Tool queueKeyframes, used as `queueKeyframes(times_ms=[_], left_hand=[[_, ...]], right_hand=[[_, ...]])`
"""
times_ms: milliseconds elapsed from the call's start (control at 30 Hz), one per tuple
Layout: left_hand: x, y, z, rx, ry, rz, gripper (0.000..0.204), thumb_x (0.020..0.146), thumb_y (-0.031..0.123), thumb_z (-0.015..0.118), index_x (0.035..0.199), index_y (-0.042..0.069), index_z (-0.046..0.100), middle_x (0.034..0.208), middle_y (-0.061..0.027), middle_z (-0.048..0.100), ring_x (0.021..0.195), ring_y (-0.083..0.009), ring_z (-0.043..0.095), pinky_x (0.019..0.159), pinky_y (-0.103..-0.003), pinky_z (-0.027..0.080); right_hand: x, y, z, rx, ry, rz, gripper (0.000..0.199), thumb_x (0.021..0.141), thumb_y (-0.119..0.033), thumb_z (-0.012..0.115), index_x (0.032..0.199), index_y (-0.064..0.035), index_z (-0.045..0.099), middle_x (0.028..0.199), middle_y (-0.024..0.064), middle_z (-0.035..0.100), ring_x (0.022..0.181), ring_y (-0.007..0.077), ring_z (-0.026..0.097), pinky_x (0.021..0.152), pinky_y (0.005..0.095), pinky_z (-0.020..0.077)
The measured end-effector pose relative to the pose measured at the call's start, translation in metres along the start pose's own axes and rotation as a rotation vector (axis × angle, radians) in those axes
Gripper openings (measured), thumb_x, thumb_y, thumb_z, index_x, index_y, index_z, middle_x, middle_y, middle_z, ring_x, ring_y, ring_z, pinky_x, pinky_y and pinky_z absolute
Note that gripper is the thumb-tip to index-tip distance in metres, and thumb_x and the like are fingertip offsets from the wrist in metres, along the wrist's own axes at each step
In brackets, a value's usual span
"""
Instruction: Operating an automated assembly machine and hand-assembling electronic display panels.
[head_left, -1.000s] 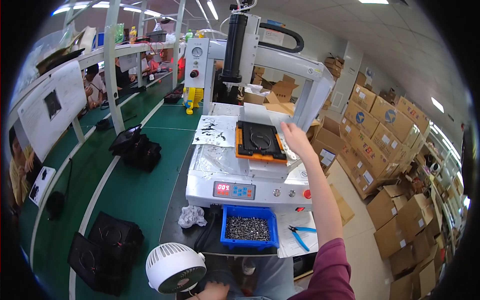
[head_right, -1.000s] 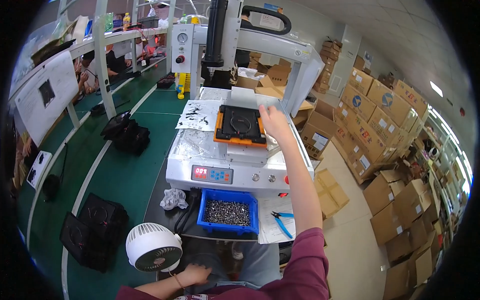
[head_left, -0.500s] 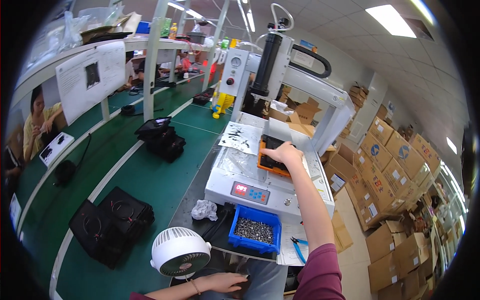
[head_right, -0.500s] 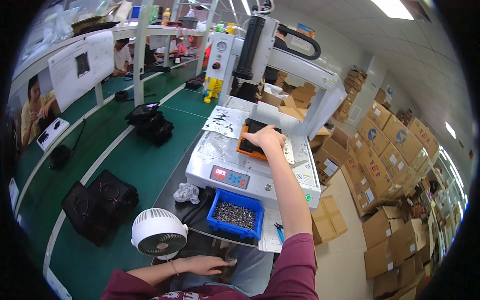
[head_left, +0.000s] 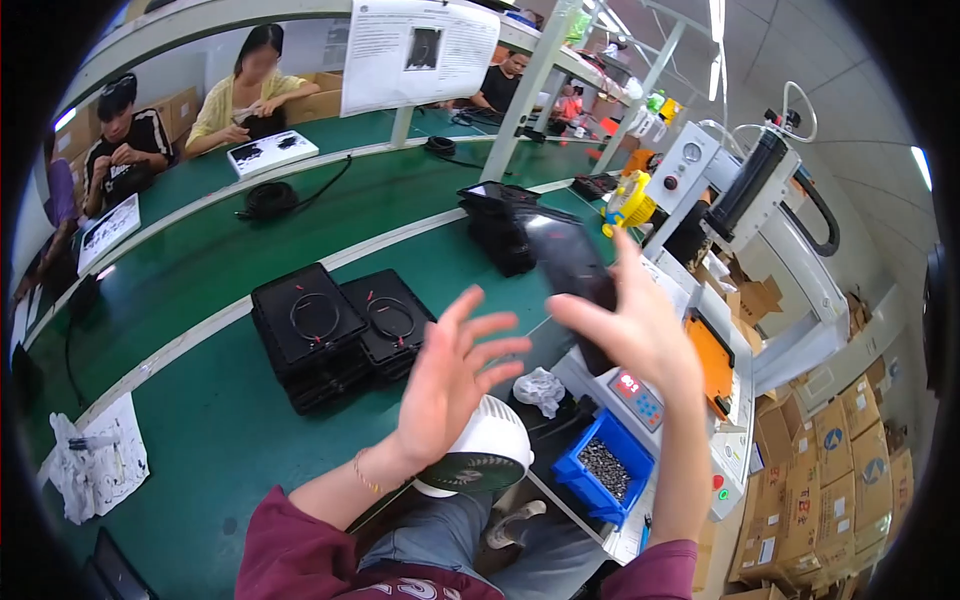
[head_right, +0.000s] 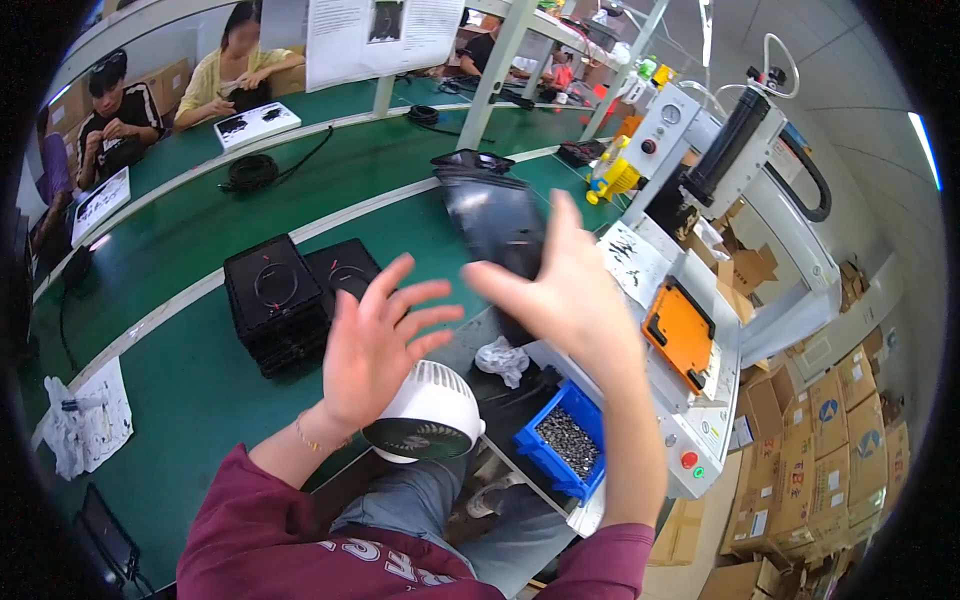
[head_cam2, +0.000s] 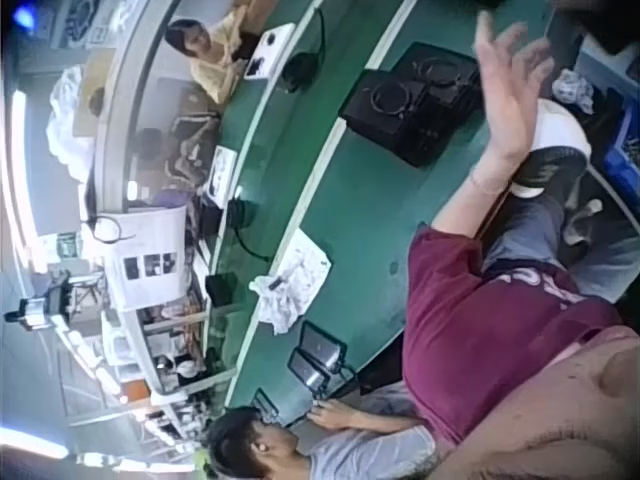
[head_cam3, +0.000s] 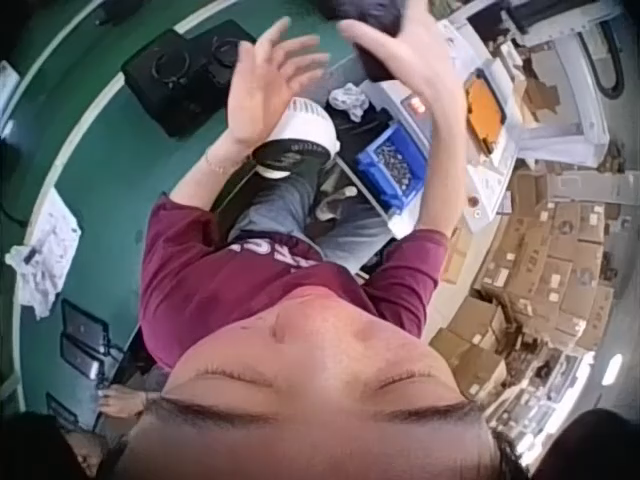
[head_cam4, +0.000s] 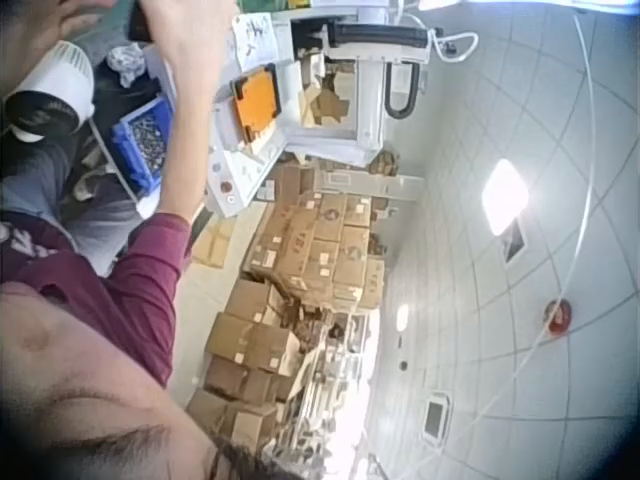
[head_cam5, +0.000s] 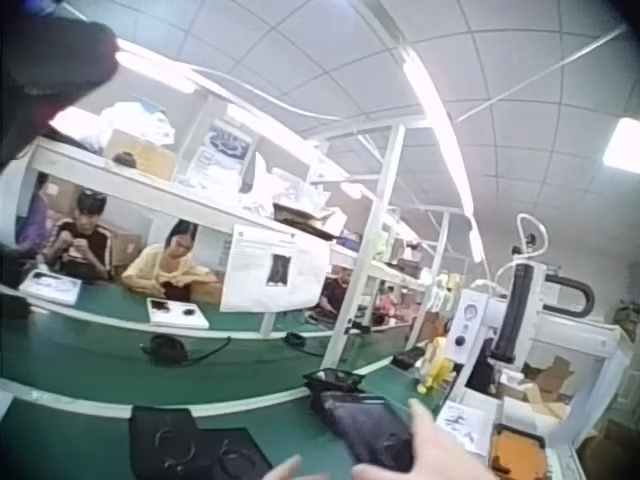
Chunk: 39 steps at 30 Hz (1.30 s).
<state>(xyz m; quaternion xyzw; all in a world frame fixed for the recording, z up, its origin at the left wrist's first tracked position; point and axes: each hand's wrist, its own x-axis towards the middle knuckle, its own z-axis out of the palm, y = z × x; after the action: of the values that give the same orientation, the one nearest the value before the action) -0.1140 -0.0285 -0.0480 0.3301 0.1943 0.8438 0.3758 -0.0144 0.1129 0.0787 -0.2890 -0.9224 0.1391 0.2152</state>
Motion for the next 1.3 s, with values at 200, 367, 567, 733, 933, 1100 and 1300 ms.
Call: queueKeyframes(times_ms=[200, 367, 567, 733, 933, 1100, 1300], left_hand=[[0.023, 0.025, -0.048, -0.430, 0.030, 0.170, 0.092, 0.082, 0.081, 0.021, 0.137, 0.009, 0.041, 0.129, -0.0099, 0.053, 0.116, -0.0250, 0.052, 0.103, -0.039, 0.038], [0.033, 0.063, -0.069, -0.454, 0.105, 0.339, 0.078, 0.088, 0.070, 0.033, 0.136, 0.009, 0.043, 0.131, -0.0147, 0.051, 0.117, -0.0347, 0.051, 0.102, -0.049, 0.039], [0.026, 0.106, -0.089, -0.307, 0.248, 0.568, 0.078, 0.088, 0.068, 0.036, 0.140, 0.009, 0.038, 0.135, -0.0154, 0.047, 0.123, -0.0477, 0.042, 0.105, -0.059, 0.033], [0.022, 0.108, -0.101, -0.337, 0.196, 0.589, 0.079, 0.089, 0.067, 0.036, 0.140, 0.007, 0.037, 0.138, -0.0182, 0.043, 0.127, -0.0481, 0.037, 0.107, -0.059, 0.029], [0.034, 0.096, -0.085, -0.378, 0.147, 0.521, 0.081, 0.089, 0.065, 0.036, 0.143, 0.004, 0.032, 0.142, -0.0219, 0.038, 0.130, -0.0492, 0.031, 0.110, -0.058, 0.023], [0.039, 0.082, -0.068, -0.278, 0.172, 0.399, 0.083, 0.088, 0.066, 0.036, 0.143, 0.004, 0.033, 0.139, -0.0269, 0.039, 0.126, -0.0509, 0.036, 0.109, -0.059, 0.024], [0.045, 0.057, -0.030, -0.266, 0.358, 0.270, 0.081, 0.091, 0.059, 0.039, 0.146, 0.002, 0.022, 0.145, -0.0266, 0.029, 0.134, -0.0464, 0.027, 0.114, -0.052, 0.018]], right_hand=[[0.014, -0.084, 0.074, 0.009, -0.255, -0.302, 0.118, 0.063, -0.057, 0.073, 0.141, 0.0136, 0.018, 0.127, 0.0356, 0.045, 0.119, 0.0436, 0.046, 0.101, 0.0408, 0.0370], [0.073, -0.036, 0.115, 0.597, -0.126, -0.472, 0.078, 0.084, -0.027, 0.054, 0.147, 0.0000, 0.017, 0.137, 0.0222, 0.042, 0.114, 0.0283, 0.051, 0.097, 0.0353, 0.0391], [0.075, 0.000, 0.186, 0.083, -0.587, -0.364, 0.118, 0.068, -0.047, 0.078, 0.140, 0.0169, 0.009, 0.141, 0.0387, 0.026, 0.135, 0.0436, 0.027, 0.112, 0.0387, 0.0228], [0.055, -0.028, 0.225, 0.040, -0.688, -0.245, 0.140, 0.053, -0.062, 0.079, 0.142, 0.0135, 0.001, 0.137, 0.0424, 0.024, 0.129, 0.0536, 0.028, 0.108, 0.0493, 0.0288], [0.055, -0.018, 0.210, -0.008, -0.486, -0.075, 0.134, 0.051, -0.048, 0.081, 0.144, 0.0081, 0.003, 0.130, 0.0362, 0.034, 0.120, 0.0484, 0.037, 0.101, 0.0508, 0.0351], [0.034, 0.031, 0.121, 0.050, -0.142, 0.056, 0.133, 0.049, -0.041, 0.083, 0.144, 0.0077, 0.005, 0.128, 0.0356, 0.035, 0.121, 0.0484, 0.036, 0.102, 0.0509, 0.0337], [0.000, 0.137, -0.019, -0.255, 0.174, 0.544, 0.130, 0.050, -0.053, 0.082, 0.140, 0.0111, 0.014, 0.122, 0.0389, 0.044, 0.118, 0.0491, 0.043, 0.100, 0.0488, 0.0377]])
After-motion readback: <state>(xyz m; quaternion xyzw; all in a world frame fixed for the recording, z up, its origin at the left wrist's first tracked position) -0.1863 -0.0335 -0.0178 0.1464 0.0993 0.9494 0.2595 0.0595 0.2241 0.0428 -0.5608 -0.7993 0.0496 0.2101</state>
